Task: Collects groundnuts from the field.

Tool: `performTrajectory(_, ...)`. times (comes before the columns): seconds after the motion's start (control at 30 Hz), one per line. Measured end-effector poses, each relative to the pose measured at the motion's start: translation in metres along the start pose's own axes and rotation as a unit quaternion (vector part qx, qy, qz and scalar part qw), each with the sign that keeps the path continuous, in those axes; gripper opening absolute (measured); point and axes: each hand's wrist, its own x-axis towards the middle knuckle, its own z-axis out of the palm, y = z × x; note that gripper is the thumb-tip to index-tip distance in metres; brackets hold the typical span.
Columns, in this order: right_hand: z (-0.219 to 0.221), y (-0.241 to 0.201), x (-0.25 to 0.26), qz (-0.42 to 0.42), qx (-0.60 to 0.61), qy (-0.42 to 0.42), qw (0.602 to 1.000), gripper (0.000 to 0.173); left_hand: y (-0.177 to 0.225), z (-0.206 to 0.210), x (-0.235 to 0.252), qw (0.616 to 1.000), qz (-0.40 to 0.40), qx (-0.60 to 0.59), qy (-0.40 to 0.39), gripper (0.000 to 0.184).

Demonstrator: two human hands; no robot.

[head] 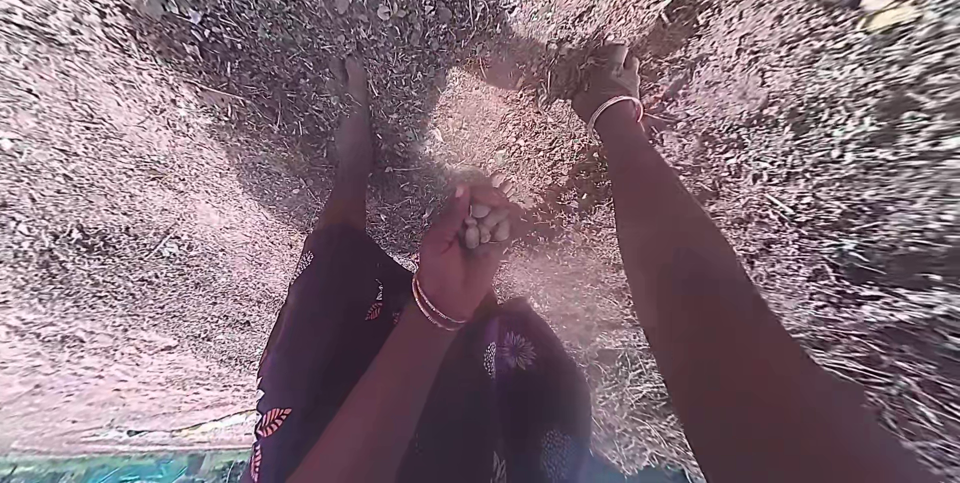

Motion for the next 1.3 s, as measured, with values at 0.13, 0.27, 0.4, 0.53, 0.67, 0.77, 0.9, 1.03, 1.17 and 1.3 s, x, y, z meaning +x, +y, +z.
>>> performTrajectory(0.13,0.044,-0.018,-0.008,0.006,0.041,0.036,0.998,0.113,-0.001,-0.001,-0.001,1.0,0.0,0.016,-0.003,0.039)
performTrajectory(0.27,0.07,-0.026,-0.007,-0.063,-0.011,0.026,0.998,0.083,-0.003,-0.006,-0.003,1.0,-0.009,0.023,-0.002,0.037)
performTrajectory(0.4,0.06,-0.009,-0.011,-0.029,0.096,0.067,0.993,0.079,-0.001,-0.005,-0.003,1.0,-0.01,0.019,0.006,0.036)
performTrajectory(0.53,0.045,0.009,-0.028,-0.012,0.329,0.191,0.925,0.101,-0.001,-0.005,-0.004,1.0,-0.019,0.008,0.009,0.034)
performTrajectory(0.67,0.034,0.036,-0.029,0.016,0.343,0.124,0.931,0.062,-0.001,-0.004,-0.005,1.0,-0.023,0.004,0.017,0.034)
performTrajectory(0.77,0.031,0.05,-0.031,-0.002,0.37,0.113,0.922,0.053,0.0,-0.003,-0.005,0.999,-0.024,-0.002,0.023,0.035)
performTrajectory(0.9,0.027,0.051,-0.039,-0.062,0.48,0.041,0.874,0.056,0.0,-0.004,-0.005,1.0,-0.022,0.0,0.009,0.032)
performTrajectory(1.03,0.012,0.037,-0.024,-0.034,0.406,0.067,0.911,0.048,-0.001,-0.005,-0.005,1.0,-0.017,-0.002,0.015,0.033)
performTrajectory(1.17,-0.013,0.014,0.017,-0.005,0.239,0.143,0.961,0.05,-0.003,-0.007,-0.004,1.0,-0.014,0.011,0.013,0.033)
performTrajectory(1.3,-0.018,-0.012,0.04,-0.027,0.089,0.062,0.994,0.054,-0.003,-0.008,-0.003,1.0,-0.015,0.006,0.012,0.035)
